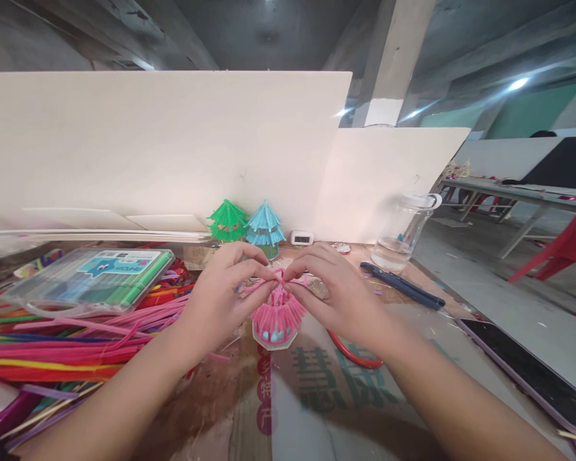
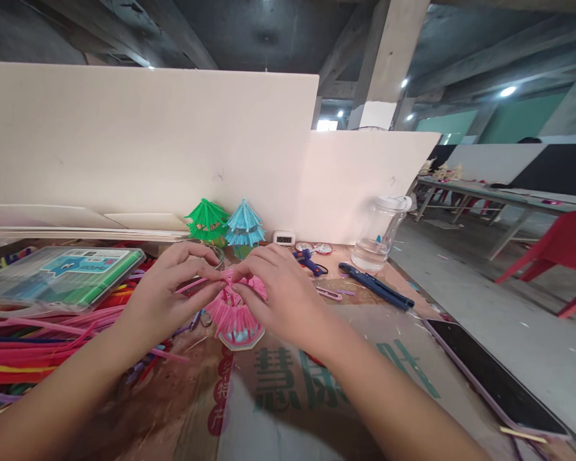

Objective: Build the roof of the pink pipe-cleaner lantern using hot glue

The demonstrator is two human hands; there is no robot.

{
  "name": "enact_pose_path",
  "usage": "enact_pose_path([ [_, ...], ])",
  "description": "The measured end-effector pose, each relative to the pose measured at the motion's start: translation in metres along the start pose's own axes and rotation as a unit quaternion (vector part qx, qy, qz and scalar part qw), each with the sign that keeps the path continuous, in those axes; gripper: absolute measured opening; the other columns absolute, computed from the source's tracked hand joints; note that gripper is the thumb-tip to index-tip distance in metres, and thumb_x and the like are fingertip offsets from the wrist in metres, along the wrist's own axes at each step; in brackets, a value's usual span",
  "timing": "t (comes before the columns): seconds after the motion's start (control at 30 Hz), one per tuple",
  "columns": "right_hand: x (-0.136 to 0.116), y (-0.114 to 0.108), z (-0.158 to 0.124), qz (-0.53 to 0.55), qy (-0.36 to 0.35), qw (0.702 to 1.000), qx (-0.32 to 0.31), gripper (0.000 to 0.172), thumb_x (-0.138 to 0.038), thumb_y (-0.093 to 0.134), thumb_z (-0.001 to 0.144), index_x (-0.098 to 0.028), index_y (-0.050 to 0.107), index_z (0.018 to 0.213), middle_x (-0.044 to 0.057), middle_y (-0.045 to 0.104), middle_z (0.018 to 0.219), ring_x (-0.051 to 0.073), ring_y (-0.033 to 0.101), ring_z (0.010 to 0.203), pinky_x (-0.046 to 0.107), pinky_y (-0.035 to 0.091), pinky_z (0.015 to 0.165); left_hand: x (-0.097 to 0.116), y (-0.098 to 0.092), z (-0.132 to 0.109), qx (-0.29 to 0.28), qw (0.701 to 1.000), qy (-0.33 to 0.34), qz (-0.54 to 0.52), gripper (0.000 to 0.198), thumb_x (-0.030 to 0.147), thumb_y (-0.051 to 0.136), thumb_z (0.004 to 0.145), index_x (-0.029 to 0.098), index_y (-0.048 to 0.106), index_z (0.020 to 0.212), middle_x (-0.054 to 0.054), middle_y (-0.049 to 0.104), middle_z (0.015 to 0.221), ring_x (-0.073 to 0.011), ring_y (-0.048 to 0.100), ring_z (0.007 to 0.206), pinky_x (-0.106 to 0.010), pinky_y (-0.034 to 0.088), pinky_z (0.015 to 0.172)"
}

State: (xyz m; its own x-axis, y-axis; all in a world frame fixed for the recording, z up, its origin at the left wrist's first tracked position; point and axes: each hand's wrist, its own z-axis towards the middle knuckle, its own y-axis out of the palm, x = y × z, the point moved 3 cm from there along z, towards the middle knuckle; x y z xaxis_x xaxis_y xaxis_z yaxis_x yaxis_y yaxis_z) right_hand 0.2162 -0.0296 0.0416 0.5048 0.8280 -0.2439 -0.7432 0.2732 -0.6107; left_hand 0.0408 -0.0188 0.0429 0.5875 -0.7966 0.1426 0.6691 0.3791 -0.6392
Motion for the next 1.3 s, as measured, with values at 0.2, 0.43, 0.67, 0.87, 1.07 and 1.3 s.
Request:
enact_pose_path([
  [0.2, 0.0023, -0.0009, 0.0005, 0.015, -0.017, 1.0, -0.002, 0.013, -0.009, 0.059, 0.089, -0.021, 0.061, 0.085, 0.003, 0.067, 0.085, 0.02, 0.058, 0.086, 0.034, 0.046, 0.078, -0.003, -0.002, -0.0011, -0.017, 1.0, 0.017, -0.015, 0.012, 0.021, 0.06, 0.09, 0.024, 0.071, 0.09, -0.004, 0.061, 0.1, -0.0195, 0.058, 0.099, -0.034, 0.047, 0.087],
  [0.43, 0.0035, 0.0012, -0.0002, -0.011, -0.046, 0.999, 0.003, 0.016, -0.008, 0.057, 0.09, -0.022, 0.062, 0.086, 0.003, 0.069, 0.085, 0.02, 0.057, 0.086, 0.035, 0.045, 0.079, -0.005, -0.0027, 0.0005, -0.039, 0.999, 0.013, -0.03, 0.013, 0.022, 0.06, 0.09, 0.024, 0.073, 0.087, -0.005, 0.061, 0.101, -0.0198, 0.059, 0.099, -0.034, 0.047, 0.088],
  [0.67, 0.0051, -0.0012, 0.0003, -0.025, -0.054, 0.998, 0.03, 0.008, -0.013, 0.063, 0.088, -0.021, 0.06, 0.089, 0.003, 0.068, 0.086, 0.02, 0.058, 0.085, 0.034, 0.044, 0.077, -0.0008, -0.0045, 0.0038, -0.015, 0.998, -0.032, -0.047, 0.013, 0.024, 0.061, 0.087, 0.02, 0.07, 0.079, -0.003, 0.061, 0.091, -0.0183, 0.06, 0.09, -0.032, 0.047, 0.081],
  [0.87, 0.0028, -0.0013, -0.0003, -0.029, -0.059, 0.998, 0.027, 0.008, -0.014, 0.058, 0.09, -0.02, 0.059, 0.085, 0.004, 0.066, 0.081, 0.02, 0.056, 0.083, 0.035, 0.043, 0.078, 0.0, -0.0025, 0.0034, -0.012, 0.998, -0.036, -0.057, 0.012, 0.023, 0.062, 0.087, 0.02, 0.07, 0.079, -0.002, 0.061, 0.09, -0.0172, 0.06, 0.088, -0.031, 0.047, 0.08],
  [1.07, 0.0025, 0.0005, 0.0002, 0.025, -0.021, 0.999, 0.027, 0.011, -0.01, 0.056, 0.087, -0.02, 0.057, 0.081, 0.003, 0.064, 0.077, 0.019, 0.056, 0.082, 0.033, 0.043, 0.076, -0.0011, -0.0022, 0.0028, -0.003, 0.997, -0.025, -0.066, 0.01, 0.02, 0.063, 0.086, 0.02, 0.071, 0.08, -0.002, 0.061, 0.09, -0.017, 0.06, 0.089, -0.03, 0.047, 0.08],
  [1.3, 0.0002, 0.0002, 0.0018, 0.046, -0.018, 0.999, 0.01, 0.011, -0.01, 0.057, 0.086, -0.02, 0.059, 0.079, 0.001, 0.064, 0.073, 0.017, 0.055, 0.076, 0.032, 0.043, 0.075, -0.0017, -0.0037, 0.003, -0.025, 0.998, -0.005, -0.054, 0.01, 0.019, 0.062, 0.087, 0.021, 0.071, 0.081, -0.003, 0.061, 0.094, -0.0181, 0.059, 0.093, -0.032, 0.048, 0.082],
])
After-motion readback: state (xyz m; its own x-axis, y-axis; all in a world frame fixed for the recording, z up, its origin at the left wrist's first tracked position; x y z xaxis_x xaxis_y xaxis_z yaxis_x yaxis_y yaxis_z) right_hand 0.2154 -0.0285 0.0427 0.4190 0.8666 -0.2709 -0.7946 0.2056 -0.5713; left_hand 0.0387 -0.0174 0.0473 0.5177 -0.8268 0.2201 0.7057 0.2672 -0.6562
